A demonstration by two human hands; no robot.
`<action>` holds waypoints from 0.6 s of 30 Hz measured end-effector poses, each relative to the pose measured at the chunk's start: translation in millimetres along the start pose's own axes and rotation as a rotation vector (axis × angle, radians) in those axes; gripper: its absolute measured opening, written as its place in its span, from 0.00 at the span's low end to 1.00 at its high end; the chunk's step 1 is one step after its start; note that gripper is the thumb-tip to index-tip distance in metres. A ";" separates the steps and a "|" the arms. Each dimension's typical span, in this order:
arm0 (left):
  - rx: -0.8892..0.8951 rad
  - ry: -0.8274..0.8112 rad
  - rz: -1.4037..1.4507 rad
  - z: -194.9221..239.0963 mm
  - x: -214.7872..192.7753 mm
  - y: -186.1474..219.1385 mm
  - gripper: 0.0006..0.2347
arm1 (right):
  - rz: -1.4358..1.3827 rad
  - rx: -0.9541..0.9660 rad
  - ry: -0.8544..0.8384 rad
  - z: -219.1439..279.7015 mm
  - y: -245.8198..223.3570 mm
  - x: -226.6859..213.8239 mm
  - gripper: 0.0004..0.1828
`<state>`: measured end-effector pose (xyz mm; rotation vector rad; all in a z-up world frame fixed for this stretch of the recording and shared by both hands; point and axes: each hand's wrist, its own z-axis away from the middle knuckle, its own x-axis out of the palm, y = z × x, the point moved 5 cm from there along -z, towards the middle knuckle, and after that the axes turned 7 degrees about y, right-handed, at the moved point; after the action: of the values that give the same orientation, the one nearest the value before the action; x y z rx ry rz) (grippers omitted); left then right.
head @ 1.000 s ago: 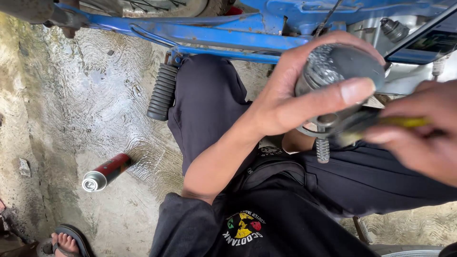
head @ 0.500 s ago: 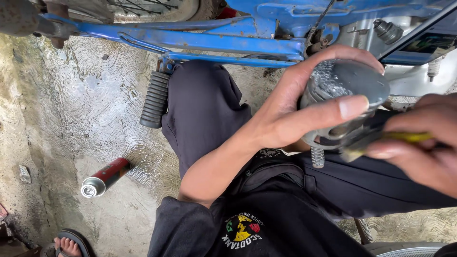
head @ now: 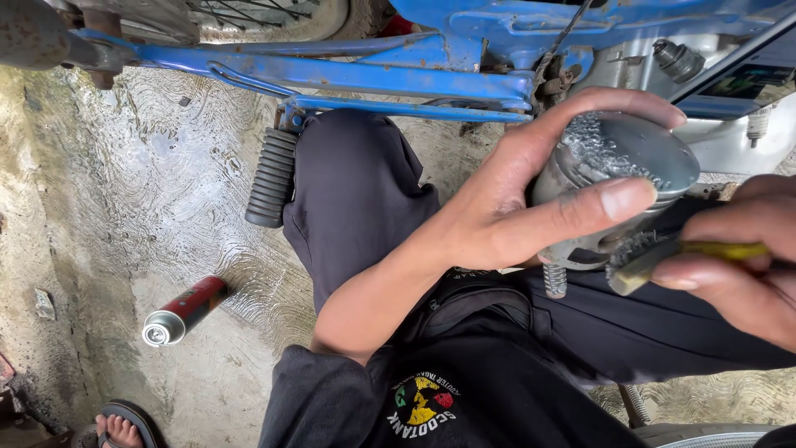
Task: Cleaning carbon deposits from a motorcycle piston using a small brush
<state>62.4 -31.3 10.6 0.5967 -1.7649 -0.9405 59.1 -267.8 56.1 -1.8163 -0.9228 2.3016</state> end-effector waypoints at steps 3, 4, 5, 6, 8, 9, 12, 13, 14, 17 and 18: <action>0.025 -0.015 0.049 -0.7 2.4 1.2 0.15 | -0.228 0.406 -0.069 31.5 104.7 17.3 0.15; 0.024 -0.015 0.049 -2.2 1.6 5.5 0.15 | -0.228 0.406 -0.069 17.5 72.8 14.3 0.15; 0.006 0.007 -0.005 -4.6 -0.3 9.0 0.15 | -0.114 0.225 -0.078 0.0 33.6 9.9 0.20; -0.012 0.028 -0.058 -7.1 -2.1 12.6 0.16 | 0.000 0.044 -0.085 -16.0 -5.9 6.0 0.26; -0.012 0.023 -0.086 -8.7 -2.4 14.7 0.16 | -0.020 -0.012 -0.032 -9.2 -7.9 4.3 0.18; -0.016 0.023 -0.113 -8.4 -2.5 15.0 0.17 | -0.042 -0.067 0.014 -5.0 -10.4 3.0 0.17; 0.003 -0.013 0.050 2.0 2.9 2.7 0.16 | -0.260 0.185 0.171 38.6 102.2 27.0 0.15; 0.006 -0.011 0.048 -0.8 1.5 7.4 0.16 | -0.260 0.180 0.170 21.9 69.4 16.1 0.15; -0.014 0.018 -0.007 -3.9 -1.1 10.4 0.17 | -0.095 0.101 0.053 5.0 33.1 10.0 0.16; -0.039 0.042 -0.020 -5.6 -1.9 10.3 0.18 | 0.019 0.088 -0.020 -5.8 7.0 6.7 0.19; -0.042 0.046 0.014 -4.0 -1.4 9.2 0.17 | -0.035 0.147 0.021 -3.5 12.5 7.4 0.20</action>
<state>66.9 -26.2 18.2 0.5736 -1.7025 -0.9450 63.8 -273.6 43.2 -1.7477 -0.7541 2.2589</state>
